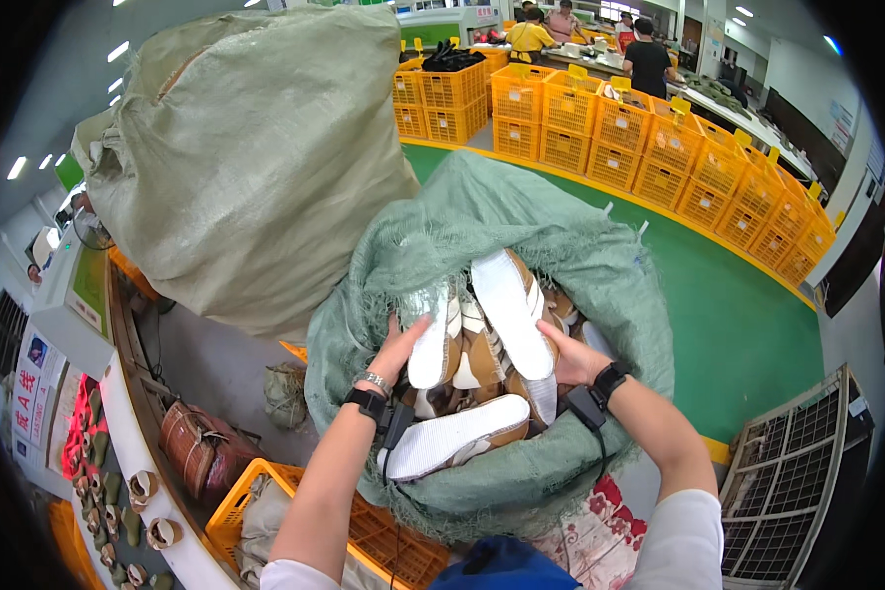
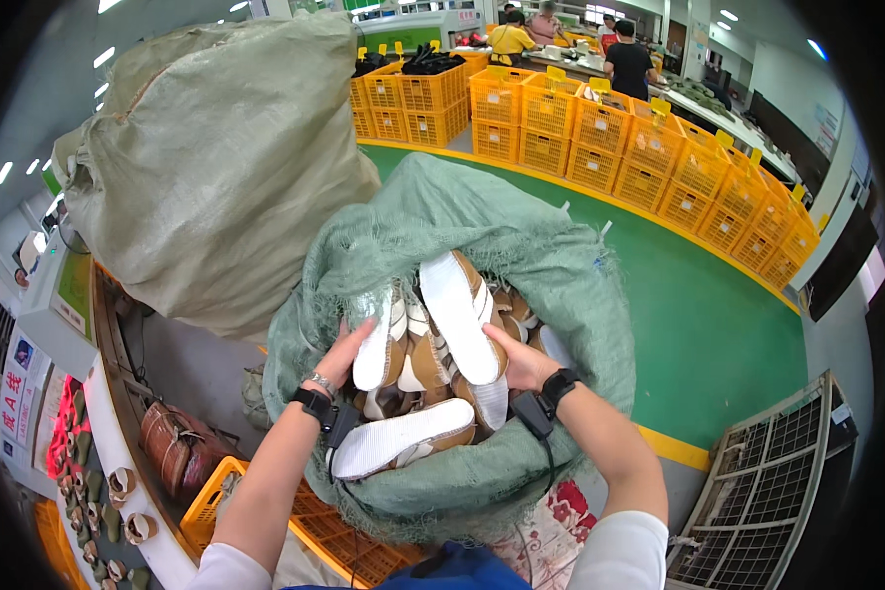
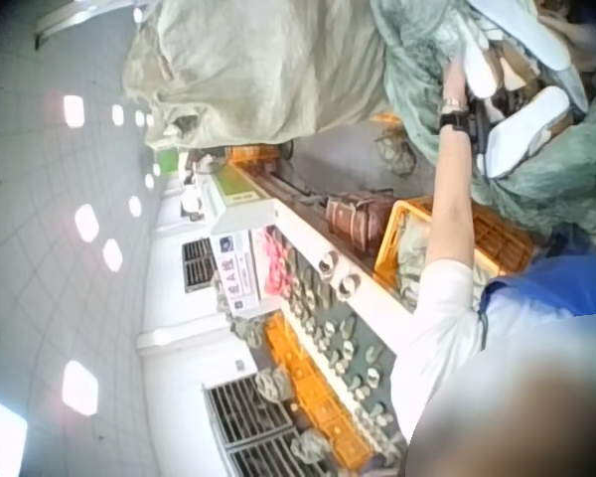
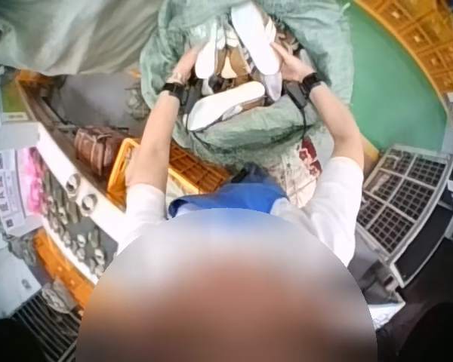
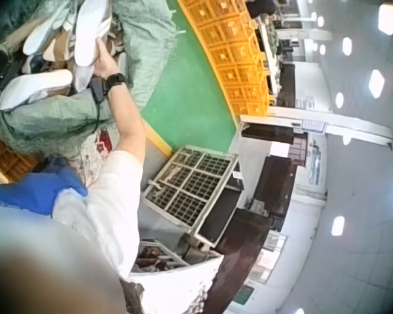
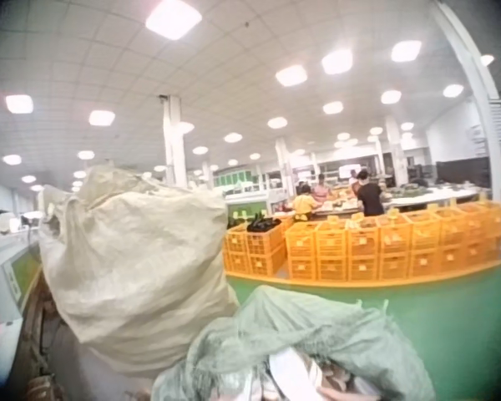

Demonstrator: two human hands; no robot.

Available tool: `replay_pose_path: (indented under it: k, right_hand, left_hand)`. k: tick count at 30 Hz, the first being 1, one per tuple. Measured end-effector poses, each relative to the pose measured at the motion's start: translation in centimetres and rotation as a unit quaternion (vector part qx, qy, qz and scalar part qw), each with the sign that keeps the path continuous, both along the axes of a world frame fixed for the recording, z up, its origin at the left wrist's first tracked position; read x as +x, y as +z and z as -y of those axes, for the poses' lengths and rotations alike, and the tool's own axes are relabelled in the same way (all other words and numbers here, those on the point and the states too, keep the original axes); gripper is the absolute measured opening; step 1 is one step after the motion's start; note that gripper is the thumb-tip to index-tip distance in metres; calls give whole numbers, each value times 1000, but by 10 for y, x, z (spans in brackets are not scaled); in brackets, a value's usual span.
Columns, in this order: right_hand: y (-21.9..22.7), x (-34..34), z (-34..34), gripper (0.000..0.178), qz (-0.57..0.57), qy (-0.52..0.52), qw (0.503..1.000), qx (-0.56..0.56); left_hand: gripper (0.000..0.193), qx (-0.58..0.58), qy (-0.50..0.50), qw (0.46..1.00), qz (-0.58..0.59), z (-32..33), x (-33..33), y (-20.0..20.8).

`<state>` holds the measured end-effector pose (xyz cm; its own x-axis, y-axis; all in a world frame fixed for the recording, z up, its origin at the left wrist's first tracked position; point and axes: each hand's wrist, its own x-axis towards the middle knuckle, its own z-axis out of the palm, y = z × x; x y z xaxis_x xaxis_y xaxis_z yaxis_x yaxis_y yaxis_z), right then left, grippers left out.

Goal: The person inserts green shoe lasts into brown canvas shoes, ties the laces, and places the finished shoes on the table. They retrieve shoes from a sack, insert insoles, and continue assembling multiple pairs while a coworker arranges lasts nearby.

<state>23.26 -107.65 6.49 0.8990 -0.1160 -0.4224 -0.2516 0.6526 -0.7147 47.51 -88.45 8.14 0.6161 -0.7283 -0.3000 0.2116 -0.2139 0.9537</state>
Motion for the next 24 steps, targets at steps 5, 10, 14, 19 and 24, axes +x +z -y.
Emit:
replay_pose_path:
  k: [5,10,14,19,24]
  right_hand:
    - [44,6,5,52,60,-67,993,-71]
    - [105,-32,-3,51,109,-53,986,-118]
    - [75,-93,-86,57,25,-57,997,34]
    - [19,-107,-150,60,-15,1,994,110]
    - [13,-85,-133,57,-37,9,985,166]
  left_hand:
    - [53,11,-116,993,25,23,-12,59]
    - [52,-19,-203,978,43,7,-23,119]
    - [60,77,-305,949,33,-71,-37,107]
    - [83,137,-397,906,-45,-128,-54,34]
    - [90,162,-441,880,-72,-124,-36,6]
